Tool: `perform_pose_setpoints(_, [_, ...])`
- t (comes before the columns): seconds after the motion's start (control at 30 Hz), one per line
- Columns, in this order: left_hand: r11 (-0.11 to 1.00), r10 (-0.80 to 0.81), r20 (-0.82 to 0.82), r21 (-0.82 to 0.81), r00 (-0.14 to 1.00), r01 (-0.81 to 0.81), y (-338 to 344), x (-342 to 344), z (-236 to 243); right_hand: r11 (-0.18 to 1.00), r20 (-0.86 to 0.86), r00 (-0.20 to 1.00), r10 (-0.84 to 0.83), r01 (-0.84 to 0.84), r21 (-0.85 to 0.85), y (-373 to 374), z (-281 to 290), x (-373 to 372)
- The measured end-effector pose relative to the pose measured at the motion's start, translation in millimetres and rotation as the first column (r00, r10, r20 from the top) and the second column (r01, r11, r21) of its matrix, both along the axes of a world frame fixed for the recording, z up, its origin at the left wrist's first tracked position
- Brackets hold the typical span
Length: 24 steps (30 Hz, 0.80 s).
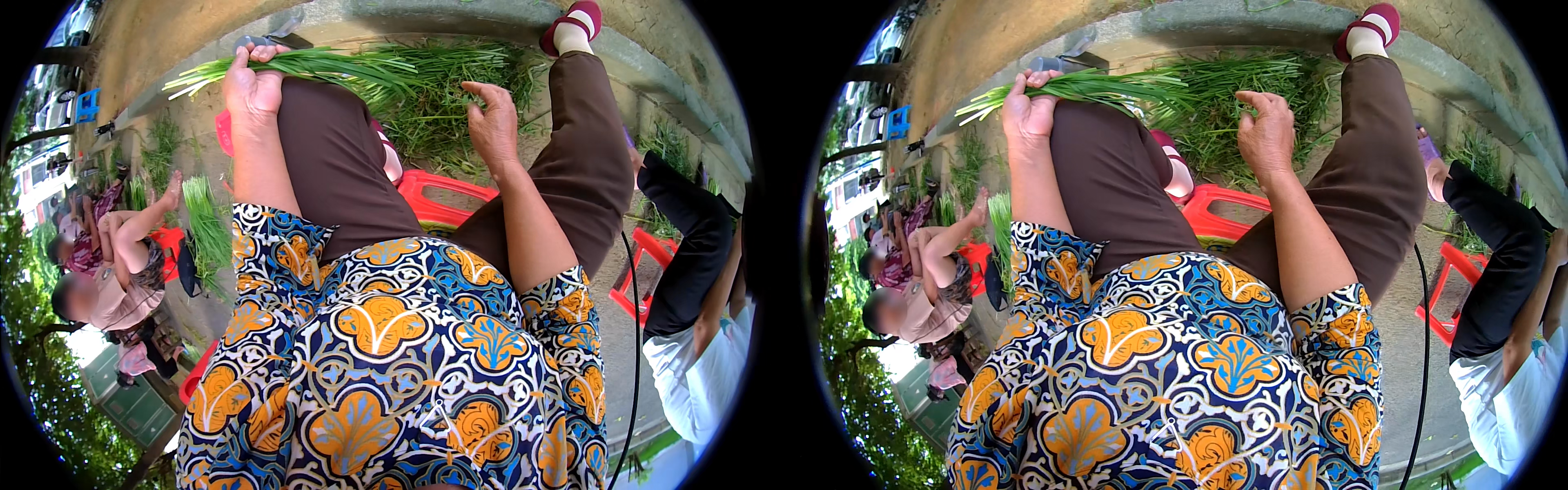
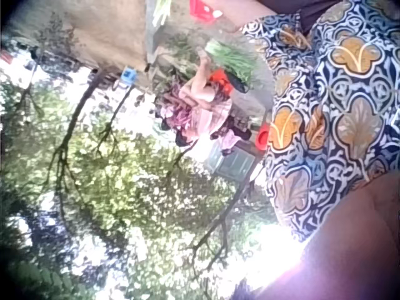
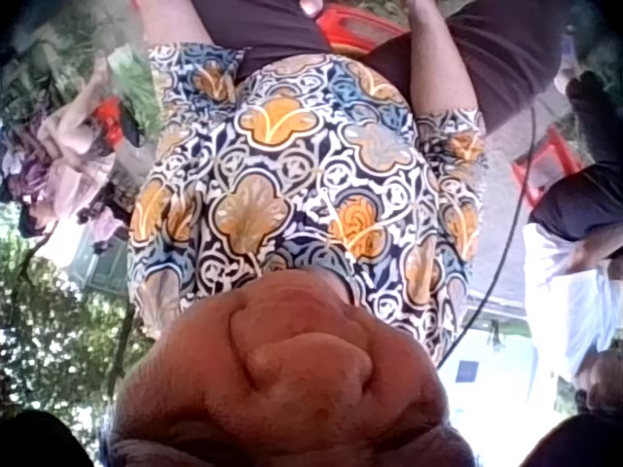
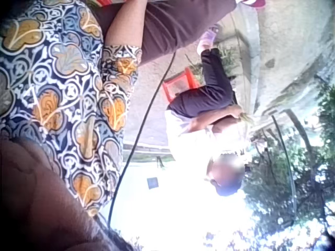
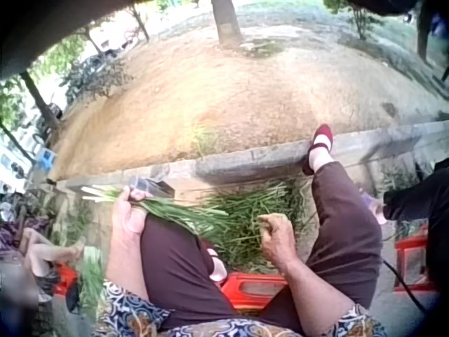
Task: The person sorts green stalks by hand, picking individual stems from a bunch and placing them onto a pile on the ground while sitting on a stool.
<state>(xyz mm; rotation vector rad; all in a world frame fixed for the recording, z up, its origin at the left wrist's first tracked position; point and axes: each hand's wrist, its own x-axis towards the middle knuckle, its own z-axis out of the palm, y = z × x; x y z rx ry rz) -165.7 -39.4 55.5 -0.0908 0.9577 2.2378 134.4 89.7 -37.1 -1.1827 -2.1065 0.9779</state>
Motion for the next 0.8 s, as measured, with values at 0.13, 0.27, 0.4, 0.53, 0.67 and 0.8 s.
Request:
perform_pose_setpoints(0.13, [1.000,-0.012,0.002,0.011,1.000,0.012,2.9,1.6,-0.2,0.984,-0.144,0.988,0.051,-0.074,-0.161,-2.4,7.5,-2.7])
perform_pose_setpoints(0.27, [1.000,-0.016,0.010,0.006,1.000,0.016,6.5,6.2,2.8,0.978,-0.218,0.970,0.108,-0.143,-0.150,-5.8,11.6,-7.6])
perform_pose_setpoints(0.4, [0.997,-0.064,0.014,0.036,0.998,0.063,9.2,6.8,1.3,0.980,-0.176,0.973,0.151,-0.171,-0.104,-8.2,11.3,-9.1])
perform_pose_setpoints(0.53, [0.995,-0.092,-0.001,0.035,0.996,0.092,15.8,9.7,-0.1,0.980,-0.159,0.979,0.127,-0.149,-0.133,-9.9,9.5,-8.1])
perform_pose_setpoints(0.67, [0.992,-0.120,0.001,0.028,0.993,0.120,20.3,9.4,-3.8,0.974,-0.140,0.985,0.103,-0.129,-0.185,-12.4,8.7,-7.9])
perform_pose_setpoints(0.8, [0.992,-0.123,0.005,0.019,0.992,0.123,17.9,6.1,-2.1,0.836,-0.184,0.982,0.036,-0.130,-0.533,-19.7,6.5,-10.5])
